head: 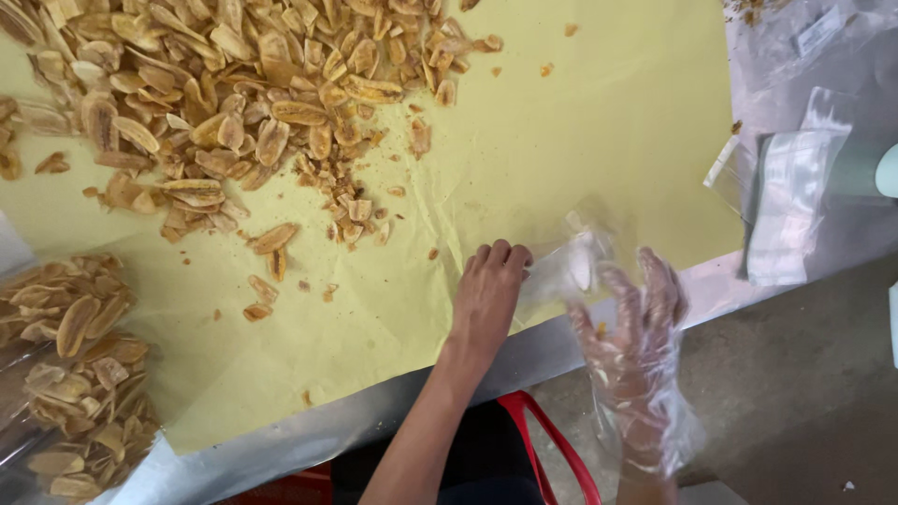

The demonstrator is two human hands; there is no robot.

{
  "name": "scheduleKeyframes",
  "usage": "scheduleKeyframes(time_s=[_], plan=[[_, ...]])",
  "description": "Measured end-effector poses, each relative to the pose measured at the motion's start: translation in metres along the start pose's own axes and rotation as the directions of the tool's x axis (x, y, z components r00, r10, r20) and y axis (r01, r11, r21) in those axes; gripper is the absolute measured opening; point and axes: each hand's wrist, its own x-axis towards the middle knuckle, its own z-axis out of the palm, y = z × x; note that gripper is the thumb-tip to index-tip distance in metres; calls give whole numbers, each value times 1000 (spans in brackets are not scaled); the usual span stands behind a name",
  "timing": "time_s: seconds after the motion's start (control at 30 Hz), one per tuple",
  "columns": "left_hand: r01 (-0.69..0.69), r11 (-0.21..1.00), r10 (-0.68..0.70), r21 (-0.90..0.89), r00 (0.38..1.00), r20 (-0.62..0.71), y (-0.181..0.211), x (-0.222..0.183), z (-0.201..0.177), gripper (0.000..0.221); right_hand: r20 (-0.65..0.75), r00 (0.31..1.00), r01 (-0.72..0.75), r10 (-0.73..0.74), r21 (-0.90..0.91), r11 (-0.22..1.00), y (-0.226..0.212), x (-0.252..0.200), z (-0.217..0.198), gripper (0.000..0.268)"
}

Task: The person scoops dried banana chips from a large pile on a yellow sheet and places them into small clear plastic bags. The person fills each bag by hand and sets it aside on the table.

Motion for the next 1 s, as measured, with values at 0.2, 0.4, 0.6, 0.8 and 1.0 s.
scheduleKeyframes(time_s=[0.2, 0.4, 0.6, 0.8, 1.0], plan=[[-54, 998, 52, 25, 995, 85, -3, 7, -32, 28, 163, 986, 34, -45, 70, 997, -21, 21, 1, 71], [-8, 947, 11, 320, 1000, -10, -4, -6, -8, 50, 318, 891, -347, 323, 20, 938, -23, 26, 1, 63], [-49, 947, 97, 316, 986, -138, -23, -26, 23, 36, 227, 911, -362, 344, 41, 931, -25, 18, -2, 58], [9, 913, 58, 407, 987, -151, -17, -27, 26, 42, 225, 910, -365, 349, 32, 931, -26, 15, 0, 57], [-41, 935, 91, 353, 988, -126, -16, -26, 21, 33, 194, 931, -327, 309, 68, 942, -25, 8, -1, 56]])
